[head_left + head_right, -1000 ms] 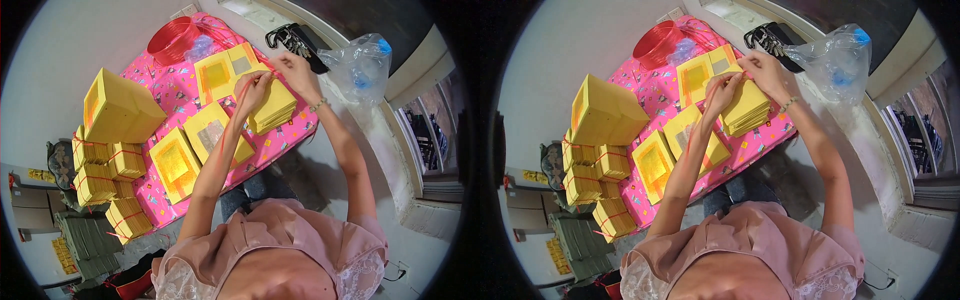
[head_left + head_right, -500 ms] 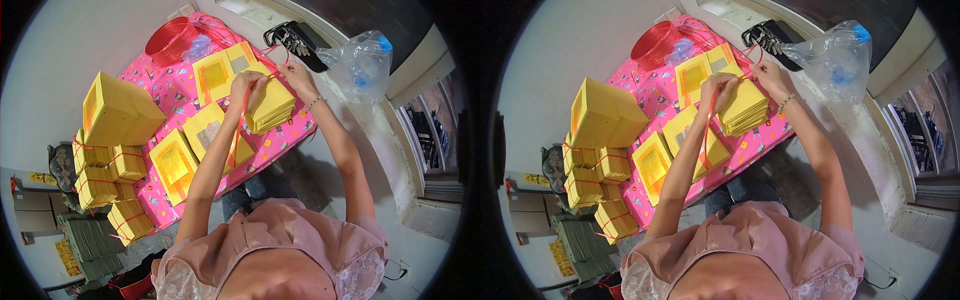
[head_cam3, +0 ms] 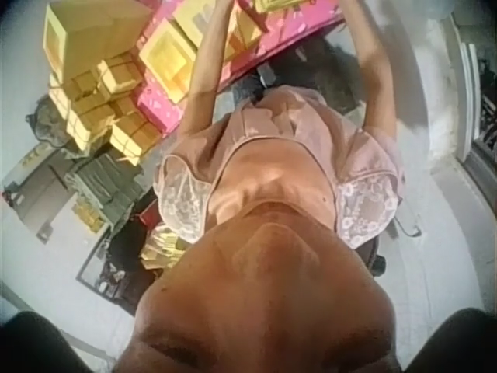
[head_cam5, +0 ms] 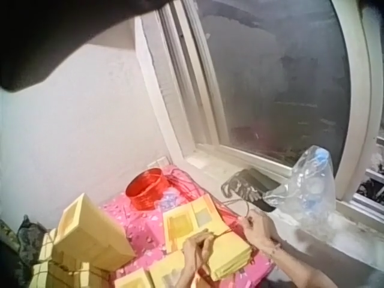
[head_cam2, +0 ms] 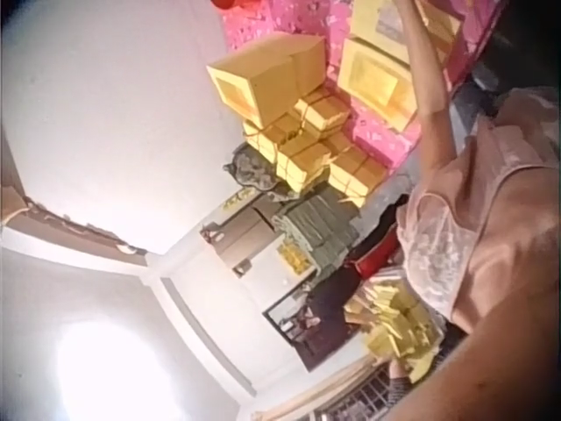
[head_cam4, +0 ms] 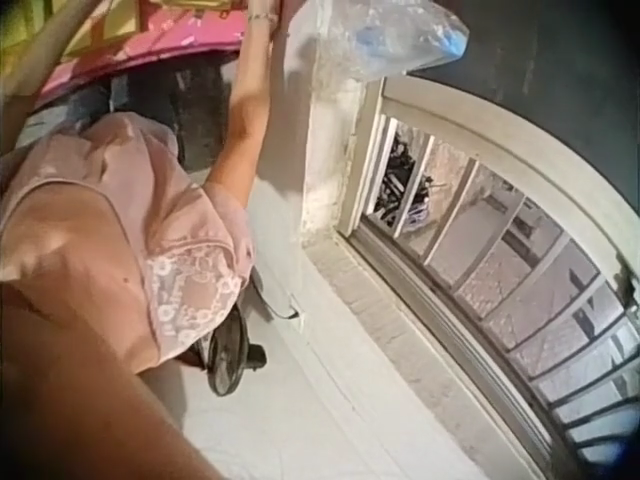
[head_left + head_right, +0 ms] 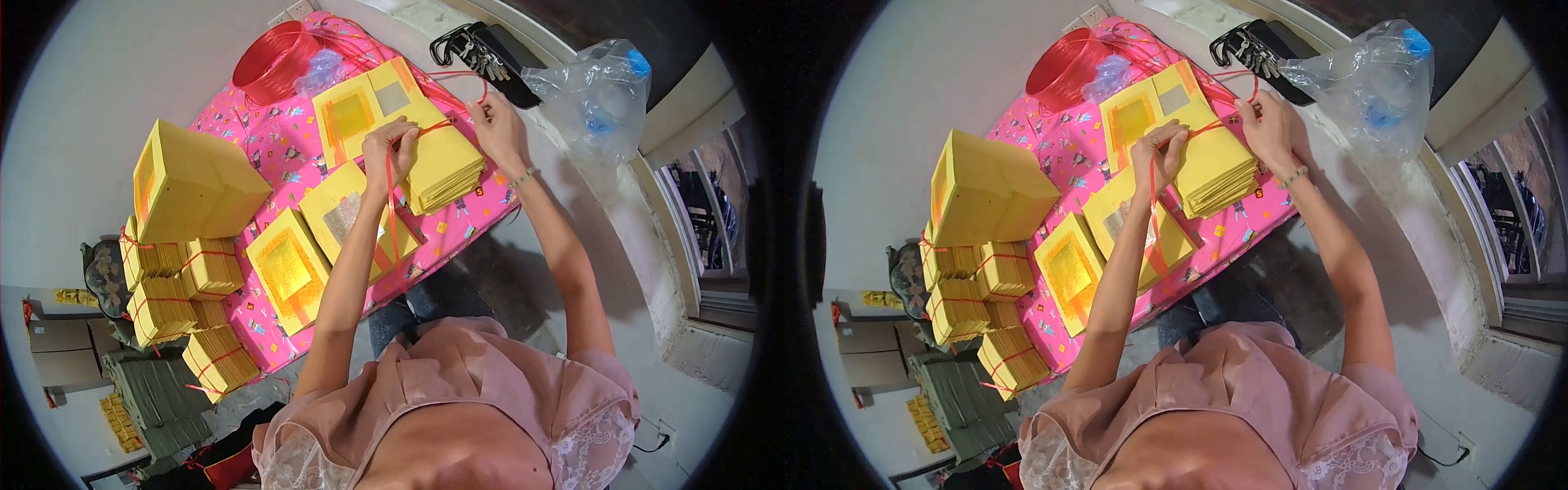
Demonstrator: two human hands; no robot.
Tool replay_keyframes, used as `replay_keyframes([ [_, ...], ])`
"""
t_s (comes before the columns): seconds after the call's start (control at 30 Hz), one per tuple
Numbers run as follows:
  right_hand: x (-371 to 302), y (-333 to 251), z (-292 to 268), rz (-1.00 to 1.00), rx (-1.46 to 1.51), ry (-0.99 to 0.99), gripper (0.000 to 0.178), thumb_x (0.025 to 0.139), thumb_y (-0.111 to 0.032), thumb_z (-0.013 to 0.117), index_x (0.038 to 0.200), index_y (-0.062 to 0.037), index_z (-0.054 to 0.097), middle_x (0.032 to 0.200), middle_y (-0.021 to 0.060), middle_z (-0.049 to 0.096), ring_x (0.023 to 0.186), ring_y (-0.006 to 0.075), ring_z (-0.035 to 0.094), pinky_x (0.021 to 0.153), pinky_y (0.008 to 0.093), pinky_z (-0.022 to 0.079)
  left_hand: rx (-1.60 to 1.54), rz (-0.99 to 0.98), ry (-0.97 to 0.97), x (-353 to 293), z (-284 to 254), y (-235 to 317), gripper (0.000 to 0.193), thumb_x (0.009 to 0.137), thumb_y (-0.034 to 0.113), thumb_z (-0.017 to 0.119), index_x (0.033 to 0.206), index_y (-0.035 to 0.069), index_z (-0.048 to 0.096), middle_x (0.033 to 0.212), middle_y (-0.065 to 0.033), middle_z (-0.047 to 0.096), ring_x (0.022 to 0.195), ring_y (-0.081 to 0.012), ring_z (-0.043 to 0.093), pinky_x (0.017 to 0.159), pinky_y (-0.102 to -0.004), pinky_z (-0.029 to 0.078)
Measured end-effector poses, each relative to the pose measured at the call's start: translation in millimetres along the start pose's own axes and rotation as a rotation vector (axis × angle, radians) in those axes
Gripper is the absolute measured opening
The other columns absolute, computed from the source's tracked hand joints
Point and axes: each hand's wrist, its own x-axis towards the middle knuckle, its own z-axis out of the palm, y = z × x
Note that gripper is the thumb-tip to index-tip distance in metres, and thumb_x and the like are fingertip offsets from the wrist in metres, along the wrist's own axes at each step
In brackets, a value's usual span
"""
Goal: Bundling stacks of yellow paper and applying metallic foil sheets.
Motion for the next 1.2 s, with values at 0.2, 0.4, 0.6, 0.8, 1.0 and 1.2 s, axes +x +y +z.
replay_keyframes([
  [0.2,-63,-28,-27,0.073,0.194,0.13,0.018,0.09,-0.014,0.067,0.081,0.0008,0.059,0.075,0.0067,0.054,0.062,0.0126,0.052,0.059,0.0282,0.042,-0.013,0.049,0.056,-1,1,0,0.01,0.081,0.005,0.067,0.087,-0.001,0.073,0.088,-0.018,0.072,0.095,-0.0314,0.07,0.087,-0.0352,0.054],
  [0.4,-142,-57,-12,0.289,0.609,0.158,0.011,0.097,-0.012,0.059,0.088,-0.0047,0.058,0.077,-0.0017,0.057,0.07,0.0034,0.049,0.065,0.0182,0.039,-0.024,0.025,0.044,-2,0,-2,0.011,0.081,0.007,0.068,0.088,0.0,0.073,0.088,-0.0177,0.072,0.099,-0.0313,0.069,0.087,-0.0352,0.053],
  [0.6,-178,-34,20,1.05,1.01,0.138,0.016,0.099,-0.026,0.057,0.093,-0.0106,0.058,0.089,-0.0039,0.059,0.082,0.0044,0.051,0.072,0.0234,0.041,0.001,-0.236,-0.057,20,-14,1,0.02,0.086,0.02,0.069,0.092,0.001,0.074,0.073,-0.0084,0.069,0.07,-0.0148,0.064,0.065,-0.03,0.05],
  [0.8,-176,-16,42,0.82,1.004,0.221,0.012,0.099,-0.022,0.058,0.094,-0.011,0.056,0.083,-0.0058,0.053,0.075,0.0043,0.044,0.068,0.0224,0.037,0.29,-0.243,-0.166,71,-8,-29,0.031,0.087,0.032,0.064,0.093,0.004,0.075,0.068,-0.0098,0.068,0.062,-0.0114,0.063,0.059,-0.0303,0.049],
  [1.0,-172,-25,49,0.865,0.983,0.259,0.013,0.097,-0.022,0.06,0.091,-0.0107,0.057,0.082,-0.0069,0.051,0.072,0.0031,0.04,0.064,0.0213,0.035,0.175,-0.567,-0.542,92,-1,-73,0.038,0.091,0.03,0.059,0.114,0.0,0.068,0.093,-0.0107,0.071,0.08,-0.0182,0.067,0.072,-0.0328,0.052],
  [1.2,-164,-31,46,0.783,0.918,0.288,0.013,0.098,-0.019,0.059,0.091,-0.0085,0.056,0.085,-0.0043,0.053,0.077,0.005,0.043,0.069,0.0221,0.038,0.048,-0.59,-0.538,80,-20,-73,0.03,0.098,0.023,0.052,0.112,0.001,0.065,0.088,-0.0047,0.069,0.076,-0.0129,0.064,0.067,-0.0279,0.051],
])
